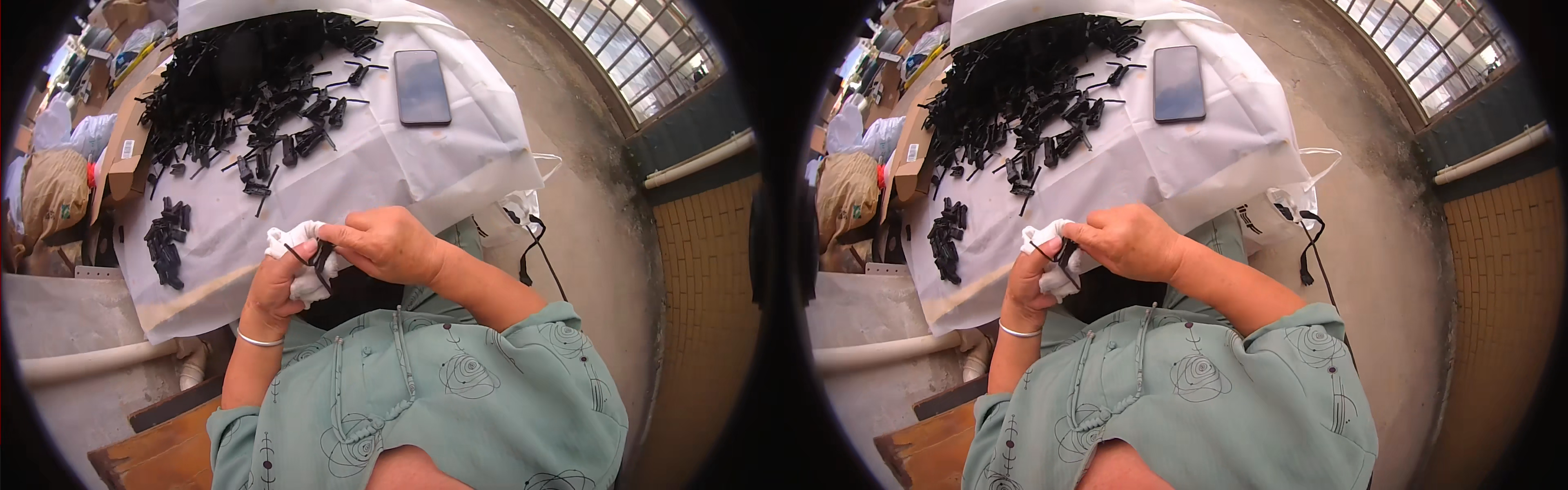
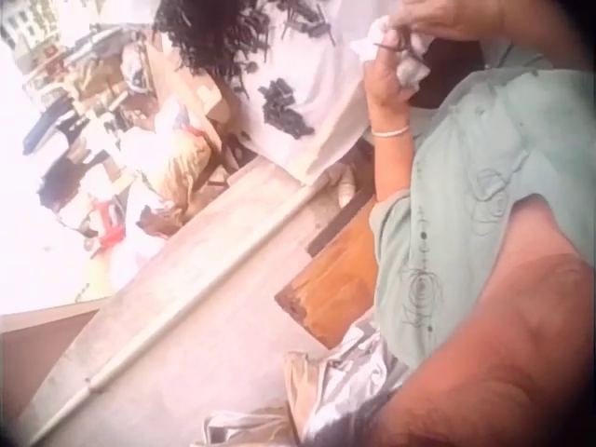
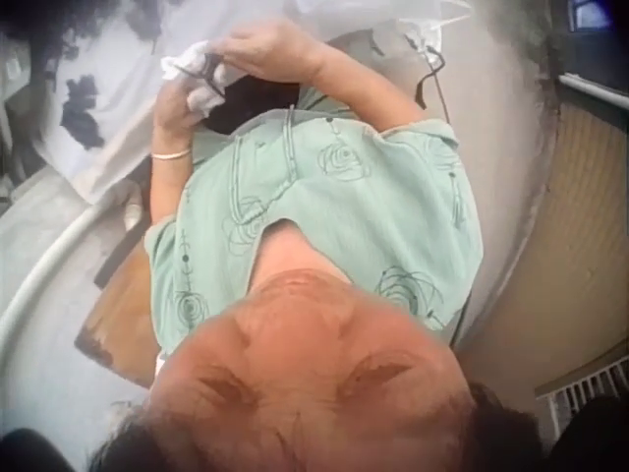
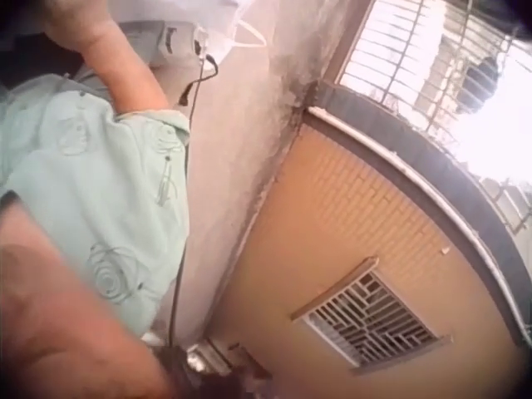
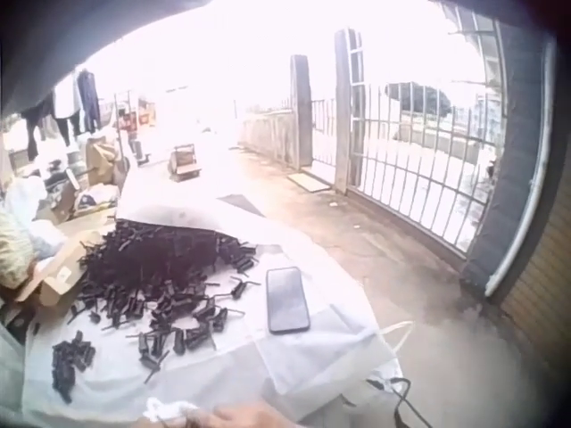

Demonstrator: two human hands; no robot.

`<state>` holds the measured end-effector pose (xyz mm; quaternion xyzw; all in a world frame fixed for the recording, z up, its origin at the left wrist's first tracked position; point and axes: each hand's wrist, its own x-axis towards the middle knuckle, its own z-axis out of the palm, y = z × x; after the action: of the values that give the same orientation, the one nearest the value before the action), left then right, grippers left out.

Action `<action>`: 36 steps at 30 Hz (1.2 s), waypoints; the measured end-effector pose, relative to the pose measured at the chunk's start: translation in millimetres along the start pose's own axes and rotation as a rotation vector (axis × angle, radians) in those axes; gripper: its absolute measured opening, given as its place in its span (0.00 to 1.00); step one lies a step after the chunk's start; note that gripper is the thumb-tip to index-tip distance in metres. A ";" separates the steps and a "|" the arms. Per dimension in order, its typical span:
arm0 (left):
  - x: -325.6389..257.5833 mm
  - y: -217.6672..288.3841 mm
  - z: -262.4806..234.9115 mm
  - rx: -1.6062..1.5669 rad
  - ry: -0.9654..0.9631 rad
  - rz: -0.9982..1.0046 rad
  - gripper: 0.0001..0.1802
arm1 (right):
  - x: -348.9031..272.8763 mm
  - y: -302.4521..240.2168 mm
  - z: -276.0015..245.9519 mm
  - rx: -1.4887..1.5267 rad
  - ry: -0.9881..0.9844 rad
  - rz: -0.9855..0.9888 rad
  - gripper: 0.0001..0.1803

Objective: Cleaning and inspecting small black plastic components using a white cloth.

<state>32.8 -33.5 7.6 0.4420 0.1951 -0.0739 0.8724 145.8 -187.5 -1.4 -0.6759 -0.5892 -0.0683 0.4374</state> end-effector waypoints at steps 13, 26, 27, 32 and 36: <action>7.8 -19.4 25.1 0.122 0.013 0.069 0.10 | -239.7 133.7 -43.0 -0.690 0.116 1.341 0.13; -19.2 -27.7 22.3 0.170 0.021 0.095 0.11 | -220.6 51.1 -35.1 -0.095 -0.782 0.989 0.17; -20.0 -27.9 24.8 0.201 0.038 0.097 0.11 | -229.2 53.5 -29.1 -0.043 -0.730 1.033 0.17; -22.9 -23.0 25.1 0.210 0.091 0.157 0.10 | -234.2 37.0 -32.3 -0.330 -0.689 1.095 0.15; -32.6 -23.6 18.7 0.251 0.141 0.263 0.10 | -147.2 -5.8 -65.1 -0.520 -0.706 0.907 0.13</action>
<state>1.0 -64.0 13.2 0.5729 0.1854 0.0482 0.7969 124.7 -340.1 -48.3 -0.9245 -0.3172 0.2100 0.0234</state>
